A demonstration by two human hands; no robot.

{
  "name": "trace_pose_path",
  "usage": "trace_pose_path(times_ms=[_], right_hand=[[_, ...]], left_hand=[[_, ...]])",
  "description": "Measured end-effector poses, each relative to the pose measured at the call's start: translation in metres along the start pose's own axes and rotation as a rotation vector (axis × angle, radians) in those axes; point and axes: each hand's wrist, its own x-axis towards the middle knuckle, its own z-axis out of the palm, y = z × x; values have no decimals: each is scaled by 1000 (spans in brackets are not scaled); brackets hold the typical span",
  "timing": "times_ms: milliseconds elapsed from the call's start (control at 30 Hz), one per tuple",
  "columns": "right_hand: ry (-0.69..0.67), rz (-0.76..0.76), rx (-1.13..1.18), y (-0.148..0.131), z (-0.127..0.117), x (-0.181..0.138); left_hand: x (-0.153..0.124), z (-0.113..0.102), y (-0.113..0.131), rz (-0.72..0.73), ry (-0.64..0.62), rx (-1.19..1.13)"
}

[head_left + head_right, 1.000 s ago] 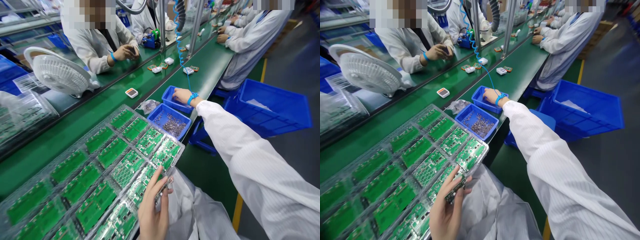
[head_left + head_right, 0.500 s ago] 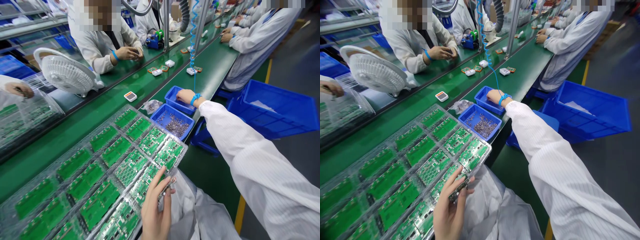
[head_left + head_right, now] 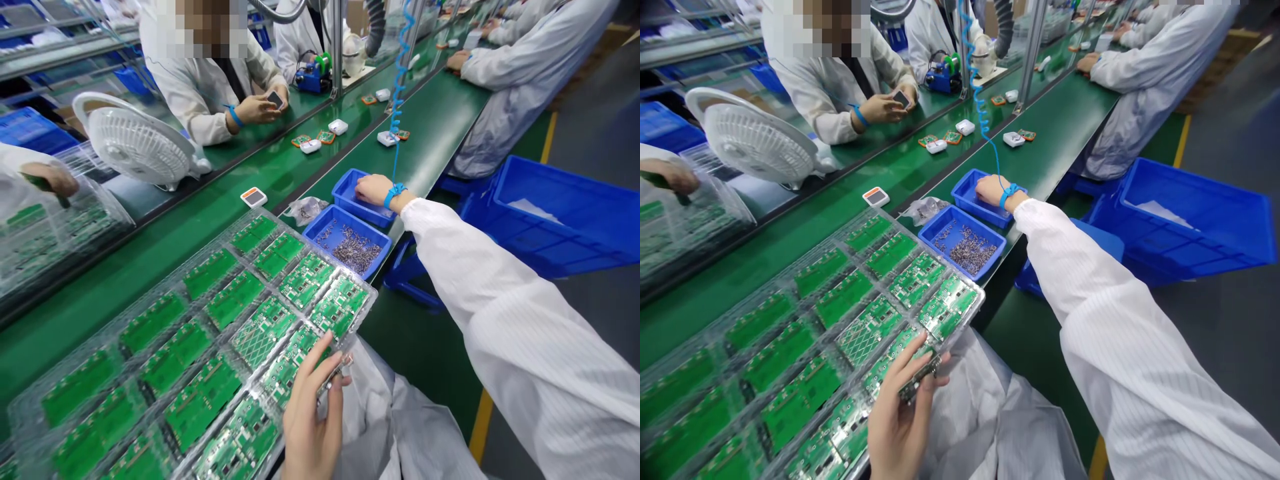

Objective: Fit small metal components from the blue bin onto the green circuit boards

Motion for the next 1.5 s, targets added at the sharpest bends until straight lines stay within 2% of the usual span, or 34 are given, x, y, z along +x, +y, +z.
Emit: trace_pose_path(times_ms=[133,333,467,533,633,700,767,833,933,1100,1233,1367,1500], right_hand=[[4,33,31,-7,4,3],[109,144,164,-21,-8,-1],[247,195,314,-44,-30,-11],[350,159,509,-69,-40,-30],[494,-25,1116,-127,-50,-80],[443,-156,1391,-172,-55,-124],[420,-183,1567,-215,-59,-168],[455,-158,1667,-250,-60,-206],[479,-79,1728,-287,-54,-241],[471,-51,1748,-320,-40,-263],[526,-92,1693,-326,-38,-270],[533,-147,1578,-321,-42,-276],[546,-171,1557,-317,-42,-277]], left_hand=[[3,-3,-2,32,-70,-11],[-1,-3,-4,-65,-44,-69],[-1,1,-1,-59,65,-130],[0,-1,3,-14,90,-80],[4,-6,11,-45,24,56],[8,-6,15,-122,75,34],[12,-4,18,-195,154,-29],[18,-2,20,-221,194,-44],[24,-2,21,-196,182,31],[16,-7,23,-162,183,147],[6,-13,22,-167,192,184],[2,-20,21,-159,173,224],[1,-25,20,-134,150,234]])
